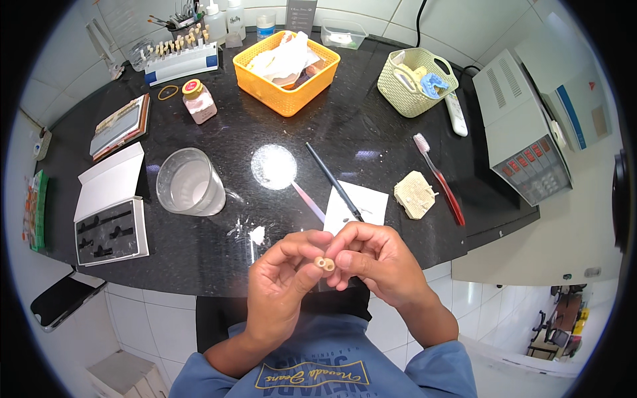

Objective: The person is working on a small dental prosthesis, likely a crown or bridge, using a fine brush to apply material and a color shade guide for reference. They handle the object with precision, occasionally wiping it and placing it into a machine for processing.

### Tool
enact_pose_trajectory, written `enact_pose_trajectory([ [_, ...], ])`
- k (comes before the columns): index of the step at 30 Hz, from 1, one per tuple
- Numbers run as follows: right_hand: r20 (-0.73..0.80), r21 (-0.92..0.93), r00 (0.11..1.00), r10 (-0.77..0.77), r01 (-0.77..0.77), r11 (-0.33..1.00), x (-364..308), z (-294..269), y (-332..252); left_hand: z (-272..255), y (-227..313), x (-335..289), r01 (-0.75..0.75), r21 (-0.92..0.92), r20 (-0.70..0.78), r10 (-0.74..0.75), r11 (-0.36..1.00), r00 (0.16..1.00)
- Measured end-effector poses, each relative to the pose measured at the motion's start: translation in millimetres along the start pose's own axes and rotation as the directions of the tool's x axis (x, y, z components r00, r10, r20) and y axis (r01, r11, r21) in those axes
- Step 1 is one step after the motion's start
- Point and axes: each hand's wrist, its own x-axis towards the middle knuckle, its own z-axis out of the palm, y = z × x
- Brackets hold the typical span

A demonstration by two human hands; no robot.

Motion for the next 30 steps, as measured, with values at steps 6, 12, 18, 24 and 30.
enact_pose_trajectory([
  [6,-0.025,0.017,0.999,0.040,-0.040,0.999,-2.4,-1.7,-0.5,-0.6,-3.7,1.7,-0.013,0.048,0.001,0.013,0.999,1.000],
  [12,-0.037,0.086,0.997,0.065,-0.062,0.994,-2.6,-4.7,0.7,1.8,-4.6,0.6,-0.036,0.081,-0.011,0.037,0.996,0.999],
  [18,-0.147,0.171,0.979,-0.145,0.169,0.971,-20.7,-32.6,0.1,4.5,-8.2,-6.3,-0.169,0.296,-0.089,0.204,0.940,0.975],
  [24,-0.404,0.210,0.840,-0.362,0.470,0.857,-53.1,-89.6,-9.6,-21.7,-2.2,-18.0,-0.311,0.509,-0.072,0.399,0.803,0.914],
  [30,-0.490,0.263,0.799,-0.349,0.518,0.814,-61.5,-107.9,-11.9,-36.2,-2.6,-19.7,-0.366,0.595,-0.050,0.488,0.715,0.871],
])
